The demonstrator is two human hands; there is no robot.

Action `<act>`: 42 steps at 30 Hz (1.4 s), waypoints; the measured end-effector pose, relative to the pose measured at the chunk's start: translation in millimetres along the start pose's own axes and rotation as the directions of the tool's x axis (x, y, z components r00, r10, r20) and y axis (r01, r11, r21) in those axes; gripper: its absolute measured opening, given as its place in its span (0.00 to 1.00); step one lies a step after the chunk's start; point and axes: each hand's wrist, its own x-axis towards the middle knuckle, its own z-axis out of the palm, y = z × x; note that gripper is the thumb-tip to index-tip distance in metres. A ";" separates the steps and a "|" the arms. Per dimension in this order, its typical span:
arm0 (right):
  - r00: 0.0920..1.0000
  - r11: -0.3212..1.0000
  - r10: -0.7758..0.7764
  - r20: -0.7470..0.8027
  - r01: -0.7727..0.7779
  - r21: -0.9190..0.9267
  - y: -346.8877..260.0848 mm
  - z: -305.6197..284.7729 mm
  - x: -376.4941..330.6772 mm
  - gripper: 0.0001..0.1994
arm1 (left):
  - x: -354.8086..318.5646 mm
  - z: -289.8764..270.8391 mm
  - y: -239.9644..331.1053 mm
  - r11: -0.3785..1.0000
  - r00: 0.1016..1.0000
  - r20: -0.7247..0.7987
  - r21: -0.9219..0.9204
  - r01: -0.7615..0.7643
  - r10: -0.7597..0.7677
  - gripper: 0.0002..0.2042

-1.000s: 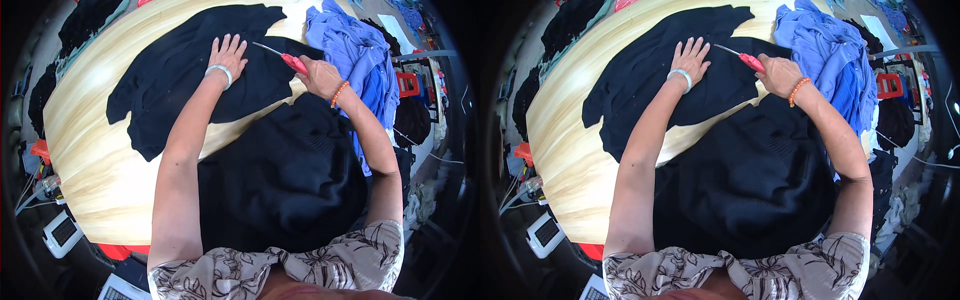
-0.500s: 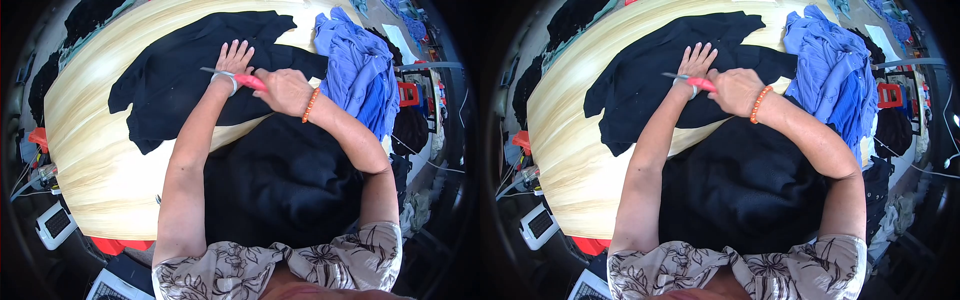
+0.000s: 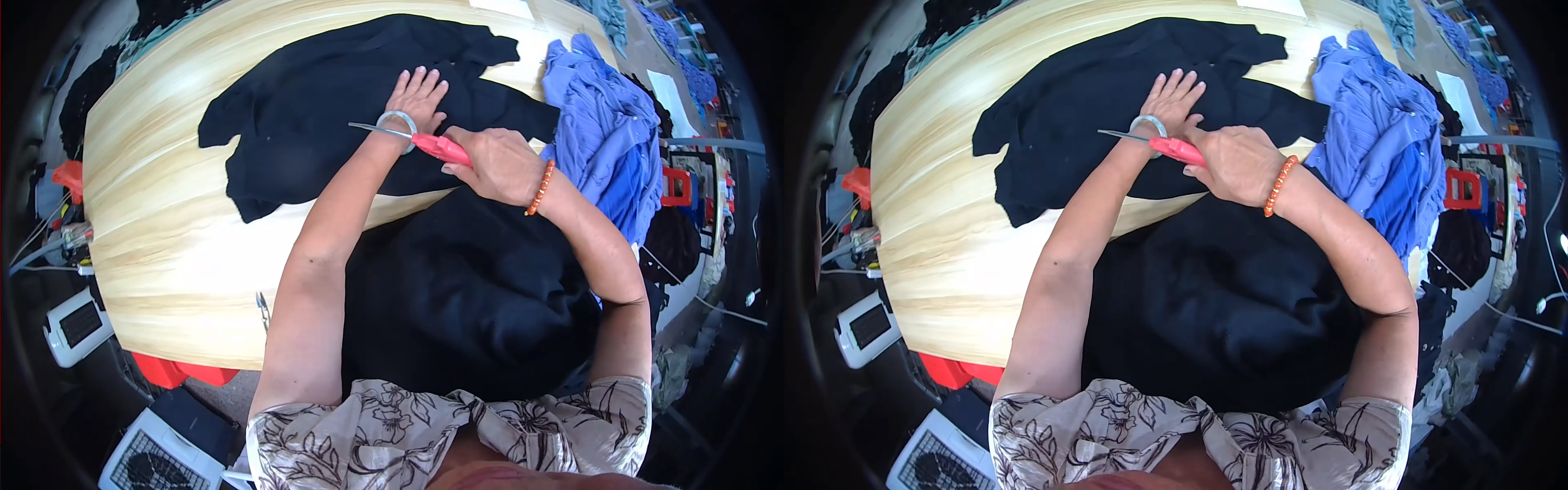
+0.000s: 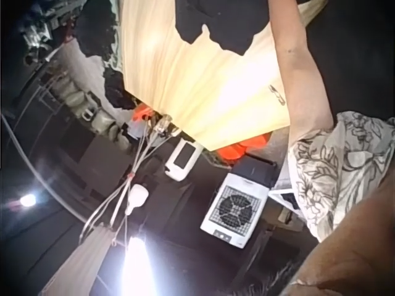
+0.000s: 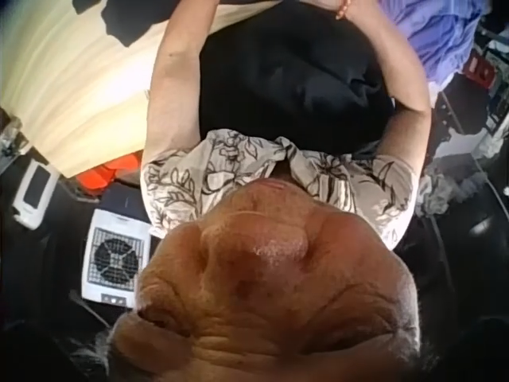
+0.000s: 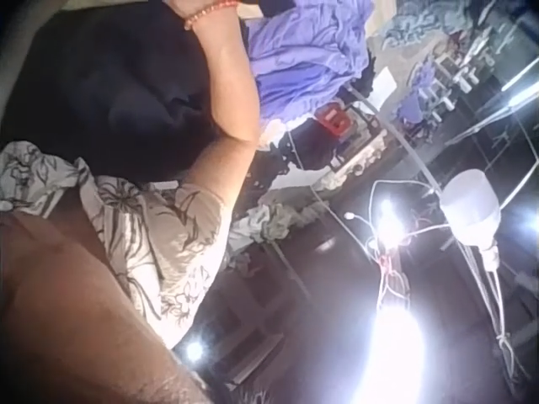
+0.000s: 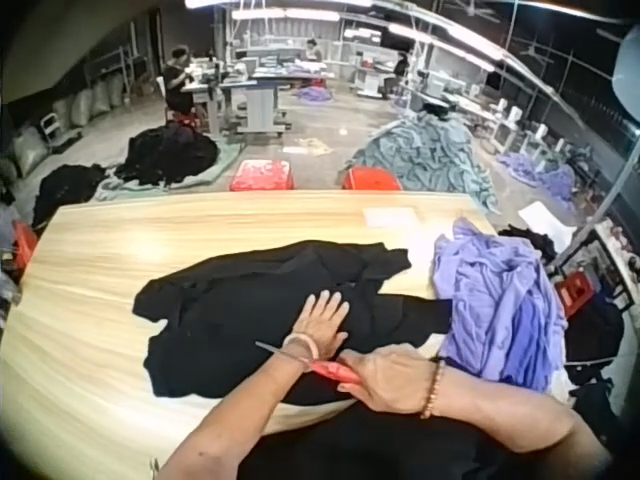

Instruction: Trimming loose threads from black garments using a pair of scissors.

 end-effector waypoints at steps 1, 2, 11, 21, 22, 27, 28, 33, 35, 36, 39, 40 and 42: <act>1.000 1.000 -0.005 0.013 0.005 0.008 -1.3 2.3 0.0 0.16 | -7.5 -6.0 -1.1 0.998 1.000 0.013 -0.059 0.004 -0.003 0.31; 0.998 0.999 -0.041 -0.049 0.043 0.032 -1.1 2.7 -3.8 0.16 | -18.5 -12.0 -3.0 0.993 1.000 0.025 -0.119 0.009 -0.006 0.31; 1.000 1.000 0.023 -0.010 -0.023 0.008 -5.9 4.1 -9.7 0.15 | -173.2 -68.5 -83.5 0.921 0.956 -0.050 0.258 0.292 -0.289 0.32; 1.000 0.996 0.023 -0.018 -0.025 -0.090 -43.7 13.6 21.2 0.13 | -211.1 -60.9 -87.0 0.878 0.899 -0.172 0.208 0.432 -0.402 0.31; 1.000 0.996 0.022 -0.017 -0.024 -0.091 -43.9 15.6 20.8 0.13 | -217.8 -61.7 -85.7 0.851 0.888 -0.163 0.255 0.458 -0.429 0.31; 0.988 0.992 -0.121 0.091 0.117 0.047 -66.2 22.2 16.5 0.13 | -224.1 -59.9 -76.1 0.750 0.791 -0.196 0.252 0.612 -0.580 0.33; 0.989 0.993 -0.116 0.087 0.112 0.048 -64.6 21.5 14.7 0.13 | -223.6 -60.8 -75.8 0.749 0.792 -0.190 0.255 0.611 -0.581 0.32; 0.998 0.996 -0.054 -0.011 0.054 0.065 -36.7 19.4 2.5 0.13 | -225.6 -74.1 -84.5 0.809 0.799 -0.265 0.099 0.579 -0.539 0.29; 0.998 0.997 0.061 -0.001 -0.061 0.041 -16.0 13.2 -7.7 0.17 | -191.7 -85.7 -65.7 0.932 0.857 -0.380 -0.048 0.359 -0.349 0.25; 0.996 0.996 0.086 -0.038 -0.084 0.039 -5.1 11.3 -14.0 0.16 | -168.4 -93.9 -48.6 0.971 0.904 -0.359 -0.035 0.235 -0.231 0.26; 0.976 0.976 0.201 -0.089 -0.207 -0.067 11.9 6.5 -21.6 0.16 | -119.3 -79.8 -19.7 0.997 0.970 -0.235 0.036 0.068 -0.057 0.30; 0.966 0.961 0.242 -0.089 -0.252 -0.117 14.0 3.9 -20.9 0.16 | -106.1 -69.8 -16.9 0.998 0.975 -0.215 0.029 0.057 -0.049 0.30; 0.958 0.938 0.274 -0.084 -0.285 -0.198 17.9 3.2 -16.0 0.14 | -89.7 -49.8 -18.3 0.987 0.986 -0.151 0.133 0.087 -0.066 0.28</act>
